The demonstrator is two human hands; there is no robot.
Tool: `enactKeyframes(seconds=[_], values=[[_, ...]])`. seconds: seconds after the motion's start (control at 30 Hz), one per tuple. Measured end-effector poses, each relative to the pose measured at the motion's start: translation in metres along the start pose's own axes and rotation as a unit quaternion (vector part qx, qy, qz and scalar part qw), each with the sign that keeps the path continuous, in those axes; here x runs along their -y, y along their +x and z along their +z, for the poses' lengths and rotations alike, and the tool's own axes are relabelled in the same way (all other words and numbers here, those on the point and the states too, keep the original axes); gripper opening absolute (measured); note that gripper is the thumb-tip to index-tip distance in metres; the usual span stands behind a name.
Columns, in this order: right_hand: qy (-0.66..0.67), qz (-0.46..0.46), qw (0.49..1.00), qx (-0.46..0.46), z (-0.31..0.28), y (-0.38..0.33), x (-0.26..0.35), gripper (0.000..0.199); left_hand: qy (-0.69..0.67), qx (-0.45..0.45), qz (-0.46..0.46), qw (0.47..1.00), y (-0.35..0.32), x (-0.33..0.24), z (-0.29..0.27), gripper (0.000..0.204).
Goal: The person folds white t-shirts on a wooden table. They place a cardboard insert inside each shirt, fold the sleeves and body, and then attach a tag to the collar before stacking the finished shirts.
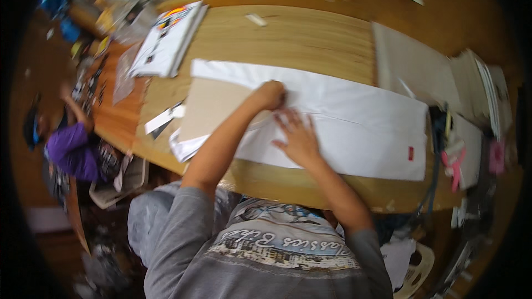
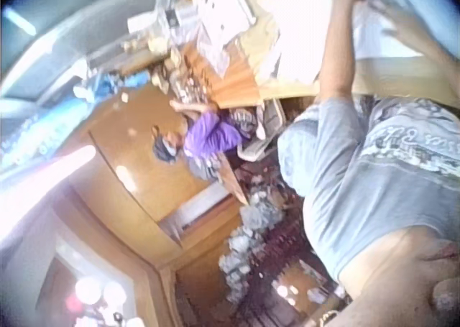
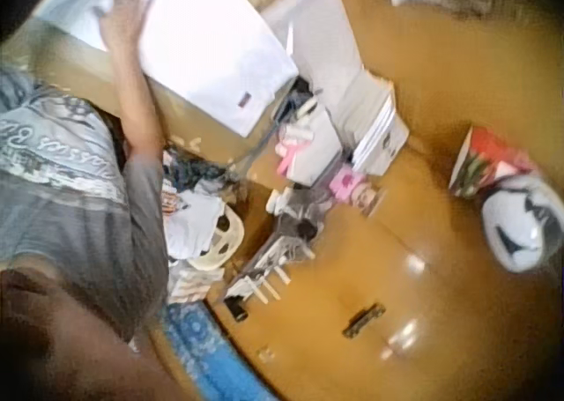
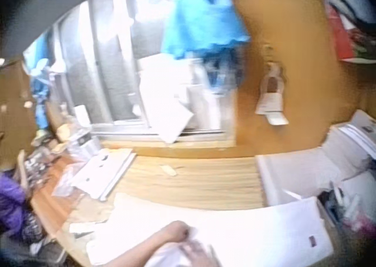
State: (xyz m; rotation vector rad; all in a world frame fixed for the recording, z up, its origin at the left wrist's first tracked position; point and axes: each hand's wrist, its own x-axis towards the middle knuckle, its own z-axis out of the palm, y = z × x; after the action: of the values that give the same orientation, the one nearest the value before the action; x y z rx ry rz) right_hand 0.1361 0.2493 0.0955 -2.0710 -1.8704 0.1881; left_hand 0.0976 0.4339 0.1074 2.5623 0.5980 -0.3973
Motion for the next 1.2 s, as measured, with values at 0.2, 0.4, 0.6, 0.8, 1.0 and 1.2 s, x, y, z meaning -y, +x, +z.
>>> enactKeyframes(seconds=[0.2,0.4,0.6,0.8,1.0,1.2], values=[[-0.07,0.035,0.997,0.017,-0.001,0.003,0.006,0.061,-0.132,-0.099,0.096,0.982,-0.145,0.045,0.022,0.052],[-0.098,0.034,0.994,0.034,-0.001,0.006,0.013,0.06,-0.011,-0.115,-0.096,0.989,-0.279,0.114,0.014,0.056],[-0.103,0.026,0.994,0.03,0.001,0.007,0.014,0.06,-0.134,-0.426,-0.221,0.867,-0.274,0.161,0.055,0.008],[-0.103,0.026,0.994,0.029,0.0,0.005,0.012,0.061,0.102,-0.5,-0.299,0.806,-0.251,0.149,0.057,0.018],[-0.077,0.064,0.995,-0.026,0.002,0.004,0.011,0.066,0.121,-0.415,-0.259,0.864,-0.217,0.082,0.068,0.043],[-0.159,0.313,0.934,-0.062,-0.042,-0.075,-0.106,0.063,0.111,-0.269,-0.239,0.927,-0.21,0.073,0.074,0.051]])
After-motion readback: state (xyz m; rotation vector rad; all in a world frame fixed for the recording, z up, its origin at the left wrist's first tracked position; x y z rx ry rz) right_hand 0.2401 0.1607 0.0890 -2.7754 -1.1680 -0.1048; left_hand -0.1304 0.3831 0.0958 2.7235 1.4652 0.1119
